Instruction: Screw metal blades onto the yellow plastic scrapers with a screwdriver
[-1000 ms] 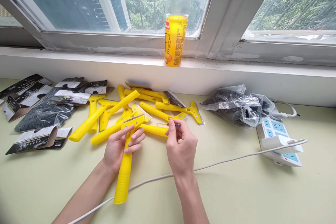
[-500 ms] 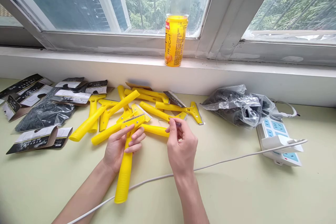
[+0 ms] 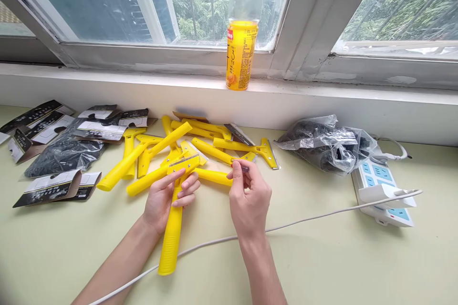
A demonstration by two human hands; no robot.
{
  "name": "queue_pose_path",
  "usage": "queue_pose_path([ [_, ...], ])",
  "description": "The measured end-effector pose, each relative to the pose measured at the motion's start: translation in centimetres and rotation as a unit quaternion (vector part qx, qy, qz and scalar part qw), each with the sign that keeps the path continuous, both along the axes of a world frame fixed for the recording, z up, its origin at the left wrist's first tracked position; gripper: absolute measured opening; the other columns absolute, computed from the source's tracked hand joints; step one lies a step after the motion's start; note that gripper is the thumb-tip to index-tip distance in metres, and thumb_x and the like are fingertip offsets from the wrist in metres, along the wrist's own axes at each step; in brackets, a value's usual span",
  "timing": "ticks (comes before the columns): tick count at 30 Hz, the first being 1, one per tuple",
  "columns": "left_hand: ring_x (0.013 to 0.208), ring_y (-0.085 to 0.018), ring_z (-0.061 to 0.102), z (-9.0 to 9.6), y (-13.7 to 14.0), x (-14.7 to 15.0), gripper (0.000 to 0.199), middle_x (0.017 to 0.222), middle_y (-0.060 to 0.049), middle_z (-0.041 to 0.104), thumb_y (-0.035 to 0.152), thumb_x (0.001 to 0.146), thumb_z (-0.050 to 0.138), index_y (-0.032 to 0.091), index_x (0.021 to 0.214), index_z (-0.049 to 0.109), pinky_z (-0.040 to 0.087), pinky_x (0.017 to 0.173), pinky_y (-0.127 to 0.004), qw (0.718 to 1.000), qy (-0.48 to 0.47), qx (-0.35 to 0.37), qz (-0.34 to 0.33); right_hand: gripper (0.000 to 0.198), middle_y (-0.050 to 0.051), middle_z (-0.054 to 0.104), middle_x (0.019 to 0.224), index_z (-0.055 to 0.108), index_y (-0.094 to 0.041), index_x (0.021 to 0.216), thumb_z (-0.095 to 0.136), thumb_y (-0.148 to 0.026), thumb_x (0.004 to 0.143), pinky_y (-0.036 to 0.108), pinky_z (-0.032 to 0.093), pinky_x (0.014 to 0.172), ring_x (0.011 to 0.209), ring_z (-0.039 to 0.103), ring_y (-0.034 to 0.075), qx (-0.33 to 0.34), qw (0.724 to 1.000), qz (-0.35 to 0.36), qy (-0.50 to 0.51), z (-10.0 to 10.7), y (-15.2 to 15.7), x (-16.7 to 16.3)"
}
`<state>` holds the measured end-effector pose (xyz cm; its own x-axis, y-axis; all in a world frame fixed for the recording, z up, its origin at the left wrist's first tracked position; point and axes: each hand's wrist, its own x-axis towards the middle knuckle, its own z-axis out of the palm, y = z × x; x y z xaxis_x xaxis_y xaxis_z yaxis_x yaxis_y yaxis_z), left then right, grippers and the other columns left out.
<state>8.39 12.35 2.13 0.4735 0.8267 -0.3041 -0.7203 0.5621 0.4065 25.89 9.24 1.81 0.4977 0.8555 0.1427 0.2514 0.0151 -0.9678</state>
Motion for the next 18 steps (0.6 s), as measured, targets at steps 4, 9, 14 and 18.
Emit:
queue_pose_path([
  [4,0.054,-0.006,0.034,0.04,0.02,0.03,0.009,0.071,-0.002,0.043,0.015,0.095,0.055,0.010,0.088,0.057,0.032,0.038,-0.011,1.000,0.000,-0.001,-0.002,0.033,0.002,0.067,0.077,0.069,-0.018,0.099,0.062,-0.051,0.096,0.019,0.046,0.057,0.062,0.059,0.009,-0.008,1.000,0.004,-0.016,-0.02,-0.04,0.10],
  [9,0.054,-0.007,0.034,0.11,0.00,0.08,0.006,0.071,-0.002,0.043,0.015,0.095,0.056,0.011,0.090,0.058,0.032,0.038,-0.011,1.000,0.005,0.000,-0.002,0.033,0.003,0.069,0.077,0.071,-0.018,0.100,0.063,-0.050,0.096,0.020,0.047,0.058,0.062,0.060,0.009,-0.006,1.000,0.005,-0.020,-0.17,-0.03,0.07],
  [14,0.054,-0.007,0.033,0.19,-0.01,0.10,0.004,0.071,-0.002,0.042,0.015,0.094,0.057,0.012,0.092,0.058,0.032,0.038,-0.011,1.000,0.013,0.002,-0.001,0.032,0.005,0.072,0.084,0.075,-0.017,0.101,0.065,-0.046,0.094,0.021,0.050,0.059,0.066,0.064,0.011,0.005,0.999,0.002,-0.041,-0.34,0.18,0.06],
  [18,0.054,-0.007,0.033,0.14,0.02,0.09,0.005,0.071,-0.002,0.043,0.015,0.095,0.056,0.011,0.092,0.058,0.032,0.038,-0.011,1.000,0.010,0.006,-0.002,0.025,0.005,0.075,0.090,0.078,-0.017,0.100,0.067,-0.038,0.094,0.023,0.053,0.064,0.066,0.063,0.011,0.027,0.993,0.010,-0.115,-0.54,0.25,0.16],
])
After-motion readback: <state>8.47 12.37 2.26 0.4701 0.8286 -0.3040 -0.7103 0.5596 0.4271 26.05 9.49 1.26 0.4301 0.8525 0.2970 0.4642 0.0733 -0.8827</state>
